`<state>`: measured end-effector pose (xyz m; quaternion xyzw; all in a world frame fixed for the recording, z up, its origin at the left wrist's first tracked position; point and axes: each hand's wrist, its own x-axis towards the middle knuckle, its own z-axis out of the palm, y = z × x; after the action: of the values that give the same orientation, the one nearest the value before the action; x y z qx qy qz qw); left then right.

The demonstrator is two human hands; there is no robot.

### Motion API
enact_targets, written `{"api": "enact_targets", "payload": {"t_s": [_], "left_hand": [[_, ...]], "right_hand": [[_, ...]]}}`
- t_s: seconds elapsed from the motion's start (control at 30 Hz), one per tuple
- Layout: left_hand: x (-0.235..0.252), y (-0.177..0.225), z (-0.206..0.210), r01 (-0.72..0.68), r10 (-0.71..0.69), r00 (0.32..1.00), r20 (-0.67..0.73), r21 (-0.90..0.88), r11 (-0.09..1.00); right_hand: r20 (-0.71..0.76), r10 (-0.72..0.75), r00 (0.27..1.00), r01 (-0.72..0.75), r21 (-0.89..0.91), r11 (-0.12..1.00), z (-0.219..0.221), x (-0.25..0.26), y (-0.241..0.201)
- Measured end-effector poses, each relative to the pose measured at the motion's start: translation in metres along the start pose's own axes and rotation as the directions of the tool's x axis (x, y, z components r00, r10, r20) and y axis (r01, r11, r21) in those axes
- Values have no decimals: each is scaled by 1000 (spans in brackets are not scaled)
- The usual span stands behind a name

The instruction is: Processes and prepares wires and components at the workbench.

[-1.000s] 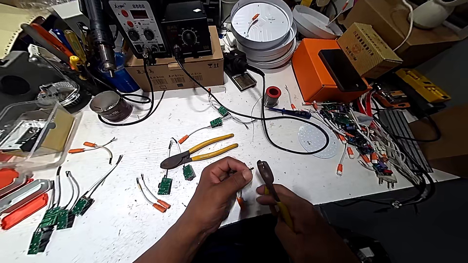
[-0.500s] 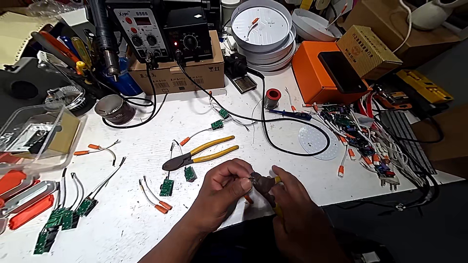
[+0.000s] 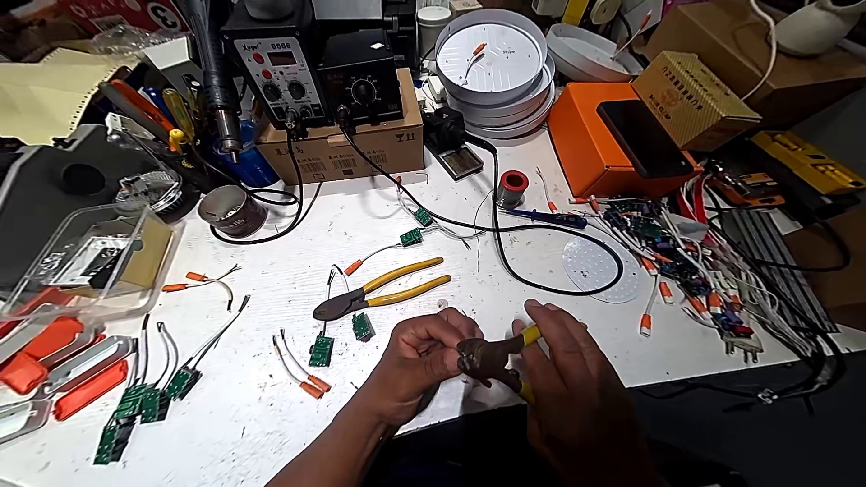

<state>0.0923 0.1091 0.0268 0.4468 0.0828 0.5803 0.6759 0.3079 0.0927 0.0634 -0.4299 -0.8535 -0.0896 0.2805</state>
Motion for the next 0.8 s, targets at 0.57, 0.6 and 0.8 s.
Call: {"api": "enact_targets", "payload": {"t_s": [0.57,0.6,0.8], "left_hand": [[1,-3,-2,15,-15,1000,4,-43,999],[0,-3,-1,18,-18,1000,2,-48,999],[-4,3,5,-16,27,997,-72,154,988]], "right_hand": [[-122,-16,992,11,-36,999,-4,1,6],[-119,-12,993,8,-29,1000,-3,0,7],[42,58,997,-67,258,964,2,-11,8]]}}
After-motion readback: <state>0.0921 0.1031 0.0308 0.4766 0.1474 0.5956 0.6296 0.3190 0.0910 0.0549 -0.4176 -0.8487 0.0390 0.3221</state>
